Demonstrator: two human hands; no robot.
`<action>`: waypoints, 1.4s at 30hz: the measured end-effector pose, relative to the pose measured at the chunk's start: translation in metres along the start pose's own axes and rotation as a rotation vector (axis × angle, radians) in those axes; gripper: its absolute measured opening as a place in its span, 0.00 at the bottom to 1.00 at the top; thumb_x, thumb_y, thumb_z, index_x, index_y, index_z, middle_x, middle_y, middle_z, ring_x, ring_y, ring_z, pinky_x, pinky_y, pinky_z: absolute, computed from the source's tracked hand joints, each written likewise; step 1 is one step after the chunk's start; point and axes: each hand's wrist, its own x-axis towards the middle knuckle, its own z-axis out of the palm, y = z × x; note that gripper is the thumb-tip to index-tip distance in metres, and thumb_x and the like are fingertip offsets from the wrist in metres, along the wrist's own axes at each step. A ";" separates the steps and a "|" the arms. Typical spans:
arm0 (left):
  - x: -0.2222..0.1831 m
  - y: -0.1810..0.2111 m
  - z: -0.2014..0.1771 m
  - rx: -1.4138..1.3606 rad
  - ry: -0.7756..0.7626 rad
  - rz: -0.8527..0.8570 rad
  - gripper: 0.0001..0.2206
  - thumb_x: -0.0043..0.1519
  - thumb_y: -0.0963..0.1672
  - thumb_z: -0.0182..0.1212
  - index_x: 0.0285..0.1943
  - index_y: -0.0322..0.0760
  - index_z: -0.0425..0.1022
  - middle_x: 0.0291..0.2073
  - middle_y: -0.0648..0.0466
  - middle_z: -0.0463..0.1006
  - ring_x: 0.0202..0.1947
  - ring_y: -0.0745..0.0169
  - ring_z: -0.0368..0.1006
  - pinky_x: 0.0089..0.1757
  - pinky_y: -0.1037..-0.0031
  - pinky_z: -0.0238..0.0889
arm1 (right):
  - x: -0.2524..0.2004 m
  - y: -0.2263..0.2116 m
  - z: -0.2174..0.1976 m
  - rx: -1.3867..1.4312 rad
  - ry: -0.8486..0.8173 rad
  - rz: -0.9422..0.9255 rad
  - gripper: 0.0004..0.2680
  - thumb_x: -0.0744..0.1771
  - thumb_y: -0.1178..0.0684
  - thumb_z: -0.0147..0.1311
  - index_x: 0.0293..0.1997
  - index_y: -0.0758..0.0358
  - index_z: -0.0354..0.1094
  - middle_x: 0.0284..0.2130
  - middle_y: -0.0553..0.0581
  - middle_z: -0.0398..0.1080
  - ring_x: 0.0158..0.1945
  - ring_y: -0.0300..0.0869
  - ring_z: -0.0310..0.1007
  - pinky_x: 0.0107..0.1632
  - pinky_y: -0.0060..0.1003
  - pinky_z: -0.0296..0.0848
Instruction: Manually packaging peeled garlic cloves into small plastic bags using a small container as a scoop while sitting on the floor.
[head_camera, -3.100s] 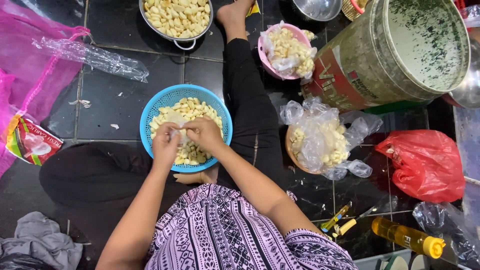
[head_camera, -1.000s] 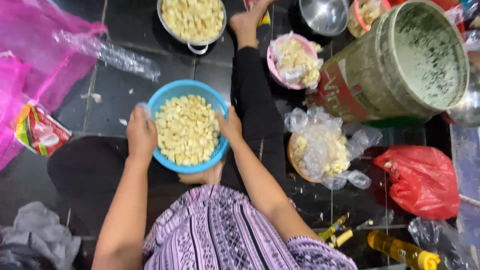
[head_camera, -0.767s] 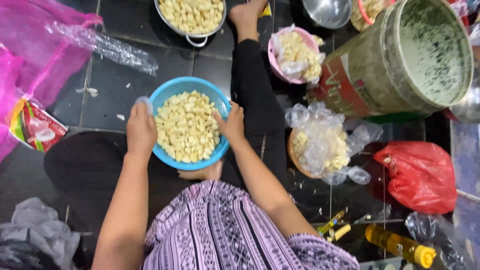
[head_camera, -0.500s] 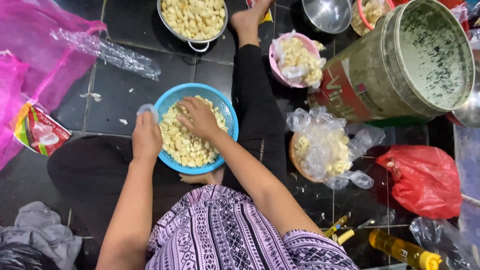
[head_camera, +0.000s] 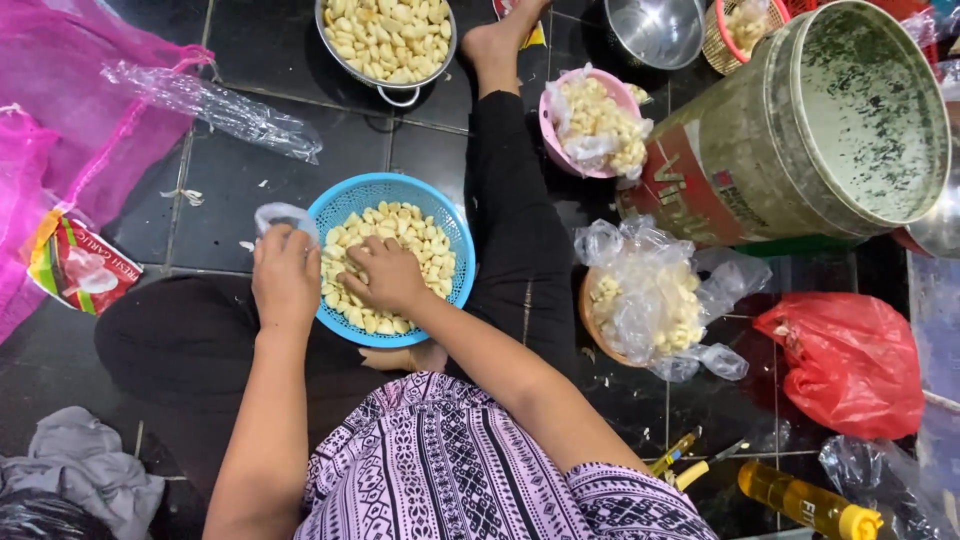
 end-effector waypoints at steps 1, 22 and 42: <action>-0.003 -0.006 0.008 0.001 0.004 -0.004 0.06 0.72 0.42 0.59 0.51 0.32 0.74 0.54 0.43 0.69 0.54 0.34 0.72 0.55 0.47 0.68 | 0.001 0.002 0.000 -0.001 0.000 -0.006 0.17 0.67 0.28 0.39 0.50 0.44 0.64 0.44 0.54 0.66 0.47 0.55 0.74 0.44 0.48 0.75; -0.029 0.007 0.055 0.024 -0.245 0.319 0.05 0.62 0.45 0.60 0.44 0.46 0.79 0.62 0.56 0.70 0.67 0.44 0.62 0.65 0.42 0.54 | 0.013 0.093 -0.012 2.347 -0.127 0.965 0.12 0.67 0.37 0.51 0.43 0.51 0.71 0.30 0.58 0.75 0.34 0.49 0.77 0.33 0.43 0.80; -0.026 0.028 0.035 -0.269 -0.191 0.372 0.04 0.59 0.43 0.66 0.41 0.45 0.77 0.62 0.44 0.69 0.58 0.35 0.72 0.47 0.52 0.71 | 0.013 0.015 -0.033 1.821 0.548 0.150 0.09 0.68 0.52 0.53 0.39 0.72 0.68 0.32 0.73 0.73 0.37 0.55 0.79 0.43 0.44 0.80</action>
